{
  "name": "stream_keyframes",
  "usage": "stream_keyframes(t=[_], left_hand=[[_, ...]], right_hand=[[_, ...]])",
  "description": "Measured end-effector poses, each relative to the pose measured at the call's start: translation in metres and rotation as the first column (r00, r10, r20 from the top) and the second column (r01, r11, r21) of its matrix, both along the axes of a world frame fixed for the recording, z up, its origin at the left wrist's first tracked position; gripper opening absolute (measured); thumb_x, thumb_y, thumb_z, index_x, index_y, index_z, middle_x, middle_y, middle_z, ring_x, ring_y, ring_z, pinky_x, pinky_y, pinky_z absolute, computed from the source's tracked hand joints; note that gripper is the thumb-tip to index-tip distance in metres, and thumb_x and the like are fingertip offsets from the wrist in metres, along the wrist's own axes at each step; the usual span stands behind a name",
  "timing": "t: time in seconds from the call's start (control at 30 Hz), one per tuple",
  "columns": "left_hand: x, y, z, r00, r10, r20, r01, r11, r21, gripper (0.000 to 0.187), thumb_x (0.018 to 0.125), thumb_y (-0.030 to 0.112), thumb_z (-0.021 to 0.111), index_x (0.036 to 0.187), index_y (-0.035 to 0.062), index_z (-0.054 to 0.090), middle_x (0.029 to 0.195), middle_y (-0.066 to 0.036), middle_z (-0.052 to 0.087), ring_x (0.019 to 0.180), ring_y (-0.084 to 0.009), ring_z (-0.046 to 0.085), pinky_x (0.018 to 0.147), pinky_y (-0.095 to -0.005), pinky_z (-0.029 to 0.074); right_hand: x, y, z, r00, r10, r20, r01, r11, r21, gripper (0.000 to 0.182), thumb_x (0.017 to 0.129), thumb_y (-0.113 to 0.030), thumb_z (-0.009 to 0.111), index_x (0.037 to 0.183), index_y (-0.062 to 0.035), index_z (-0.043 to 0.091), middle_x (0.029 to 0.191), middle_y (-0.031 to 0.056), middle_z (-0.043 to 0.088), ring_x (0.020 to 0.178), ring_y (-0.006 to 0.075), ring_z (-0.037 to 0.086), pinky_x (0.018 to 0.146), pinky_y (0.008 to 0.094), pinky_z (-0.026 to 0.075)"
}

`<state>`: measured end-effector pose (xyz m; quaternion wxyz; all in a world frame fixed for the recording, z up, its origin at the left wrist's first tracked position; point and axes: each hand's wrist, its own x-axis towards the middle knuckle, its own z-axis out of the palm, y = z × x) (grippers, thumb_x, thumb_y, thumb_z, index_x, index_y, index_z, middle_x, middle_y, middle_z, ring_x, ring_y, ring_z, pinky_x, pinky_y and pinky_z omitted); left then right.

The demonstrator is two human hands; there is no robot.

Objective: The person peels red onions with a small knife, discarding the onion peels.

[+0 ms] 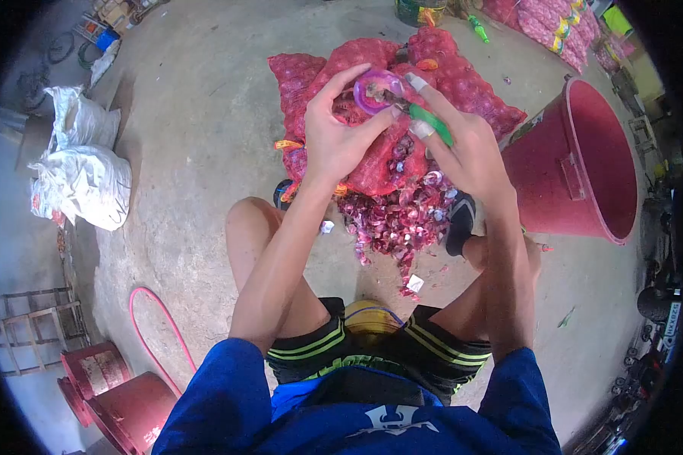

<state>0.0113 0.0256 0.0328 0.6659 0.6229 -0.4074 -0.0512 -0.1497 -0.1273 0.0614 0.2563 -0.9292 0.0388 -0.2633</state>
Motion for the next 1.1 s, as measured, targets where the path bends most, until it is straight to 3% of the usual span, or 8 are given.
stream_keyframes(t=[0.23, 0.33, 0.37, 0.4, 0.5, 0.8, 0.97, 1.1], left_hand=[[0.0, 0.003, 0.002, 0.999, 0.007, 0.04, -0.01, 0.999, 0.054, 0.064, 0.079, 0.009, 0.093, 0.139, 0.0035, 0.069, 0.123, -0.008, 0.076, 0.115, -0.0171, 0.07, 0.107, -0.0343, 0.052], [0.002, 0.005, 0.005, 0.984, -0.028, 0.178, 0.011, 0.995, 0.094, 0.065, 0.079, 0.01, 0.094, 0.139, 0.0039, 0.069, 0.126, -0.009, 0.075, 0.118, -0.0182, 0.069, 0.109, -0.0354, 0.051], [0.002, 0.005, 0.008, 0.955, -0.048, 0.291, 0.009, 0.991, 0.132, 0.066, 0.078, 0.011, 0.094, 0.139, 0.0039, 0.069, 0.128, -0.01, 0.074, 0.12, -0.0188, 0.069, 0.11, -0.036, 0.051], [0.0, 0.005, 0.007, 0.956, -0.048, 0.291, 0.01, 0.991, 0.131, 0.066, 0.078, 0.011, 0.094, 0.139, 0.0039, 0.069, 0.128, -0.01, 0.074, 0.12, -0.0188, 0.069, 0.11, -0.036, 0.051], [-0.005, 0.003, 0.004, 0.98, -0.181, 0.088, 0.169, 0.977, 0.132, 0.069, 0.078, 0.011, 0.094, 0.141, 0.0029, 0.067, 0.13, -0.01, 0.073, 0.123, -0.0202, 0.067, 0.112, -0.0367, 0.049], [0.004, 0.005, 0.002, 0.968, -0.244, -0.057, 0.247, 0.968, 0.045, 0.068, 0.078, 0.007, 0.092, 0.139, 0.001, 0.065, 0.125, -0.009, 0.074, 0.118, -0.0185, 0.069, 0.108, -0.0348, 0.052], [0.001, 0.006, -0.005, 0.849, -0.403, -0.342, 0.381, 0.915, -0.134, 0.062, 0.08, 0.007, 0.092, 0.137, 0.0003, 0.068, 0.128, -0.008, 0.073, 0.119, -0.017, 0.068, 0.109, -0.036, 0.052], [-0.006, 0.0, -0.005, 0.91, -0.354, -0.218, 0.355, 0.934, -0.036, 0.066, 0.079, 0.006, 0.094, 0.137, -0.0012, 0.066, 0.13, -0.009, 0.072, 0.122, -0.0175, 0.067, 0.112, -0.037, 0.052]], right_hand=[[0.002, 0.002, -0.007, 0.999, -0.025, 0.046, 0.027, 0.998, -0.056, 0.056, 0.103, -0.022, 0.066, 0.155, -0.0086, 0.052, 0.098, 0.0224, 0.075, 0.082, 0.0459, 0.071, 0.071, 0.0537, 0.055], [0.006, 0.001, -0.01, 0.996, -0.082, 0.019, 0.083, 0.996, -0.026, 0.053, 0.106, -0.02, 0.063, 0.156, -0.0064, 0.051, 0.091, 0.0191, 0.076, 0.076, 0.0364, 0.073, 0.071, 0.0462, 0.057], [0.006, -0.002, -0.012, 0.996, -0.067, -0.054, 0.082, 0.928, 0.364, 0.053, 0.108, -0.019, 0.061, 0.158, -0.0055, 0.049, 0.087, 0.015, 0.073, 0.074, 0.028, 0.07, 0.072, 0.0412, 0.056], [0.006, -0.004, -0.012, 0.993, -0.024, -0.115, 0.098, 0.712, 0.695, 0.053, 0.109, -0.018, 0.058, 0.159, -0.0045, 0.048, 0.084, 0.0109, 0.071, 0.072, 0.0196, 0.067, 0.072, 0.0362, 0.056], [0.004, -0.009, -0.008, 0.994, 0.09, -0.056, -0.018, 0.667, 0.745, 0.057, 0.11, -0.019, 0.057, 0.163, -0.0034, 0.044, 0.082, 0.0036, 0.064, 0.074, 0.0103, 0.058, 0.074, 0.0295, 0.052], [-0.007, -0.003, 0.008, 0.977, 0.212, -0.003, -0.19, 0.883, 0.428, 0.061, 0.103, -0.017, 0.062, 0.162, -0.0069, 0.048, 0.079, 0.0172, 0.068, 0.062, 0.0211, 0.062, 0.066, 0.0376, 0.052], [-0.009, -0.011, 0.007, 0.976, 0.215, -0.024, -0.191, 0.909, 0.37, 0.053, 0.101, -0.015, 0.065, 0.152, -0.0048, 0.06, 0.084, 0.0196, 0.07, 0.062, 0.0265, 0.065, 0.065, 0.0392, 0.053], [-0.007, -0.004, 0.009, 0.99, 0.141, -0.007, -0.129, 0.926, 0.354, 0.046, 0.103, -0.011, 0.063, 0.148, -0.0022, 0.064, 0.101, 0.0204, 0.075, 0.077, 0.027, 0.072, 0.077, 0.0381, 0.056]])
